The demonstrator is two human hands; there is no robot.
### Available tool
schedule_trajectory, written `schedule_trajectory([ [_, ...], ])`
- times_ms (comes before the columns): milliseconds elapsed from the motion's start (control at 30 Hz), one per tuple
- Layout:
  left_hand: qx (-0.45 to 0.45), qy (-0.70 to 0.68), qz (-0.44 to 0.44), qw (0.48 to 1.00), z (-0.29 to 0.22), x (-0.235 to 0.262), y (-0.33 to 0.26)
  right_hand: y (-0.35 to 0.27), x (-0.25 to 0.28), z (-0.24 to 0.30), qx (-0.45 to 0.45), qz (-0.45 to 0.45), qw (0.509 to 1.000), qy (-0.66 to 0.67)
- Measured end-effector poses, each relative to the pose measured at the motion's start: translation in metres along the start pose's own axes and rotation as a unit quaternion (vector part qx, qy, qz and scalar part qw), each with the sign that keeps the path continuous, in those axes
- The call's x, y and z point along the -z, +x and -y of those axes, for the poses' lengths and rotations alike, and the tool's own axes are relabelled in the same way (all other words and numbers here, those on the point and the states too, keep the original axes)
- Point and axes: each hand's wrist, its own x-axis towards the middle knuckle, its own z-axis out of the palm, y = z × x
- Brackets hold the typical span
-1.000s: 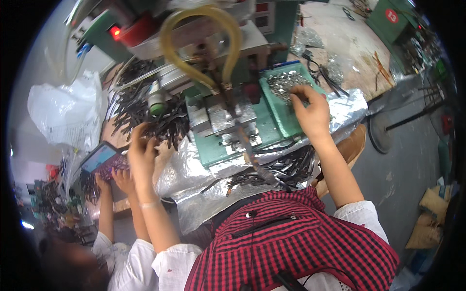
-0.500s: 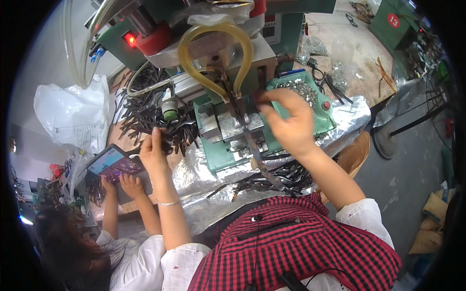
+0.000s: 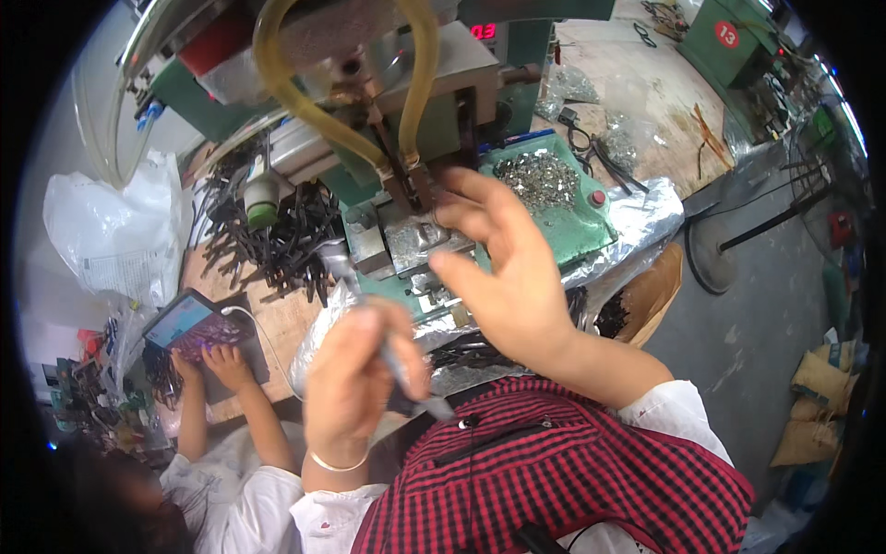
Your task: The person repeatedly picks small metal components from a tray and places them into a press machine, then removes the processed items. The task is performed continuously with both hands while a coworker uses a tablet nearby.
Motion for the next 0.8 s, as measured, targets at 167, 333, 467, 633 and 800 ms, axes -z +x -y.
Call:
schedule_trajectory([
  [167,0.178,-0.096,0.086,0.975,0.032,-0.013,0.047,0.024,0.042,0.0,0.002,0.087,0.991,-0.102],
  [333,0.153,-0.113,0.103,0.976,0.038,-0.011,0.056,0.052,0.127,-0.036,0.024,-0.105,0.979,-0.176],
  [467,0.15,-0.108,0.066,0.981,0.035,-0.018,0.054,0.03,0.165,-0.065,0.011,-0.117,0.935,-0.335],
  [633,0.142,-0.121,0.112,0.976,0.041,-0.011,0.057,0.004,0.161,-0.066,-0.029,-0.054,0.856,-0.513],
  [800,0.095,-0.015,0.156,0.983,0.044,0.009,0.043,0.005,0.142,-0.074,0.072,-0.062,0.776,-0.623],
])
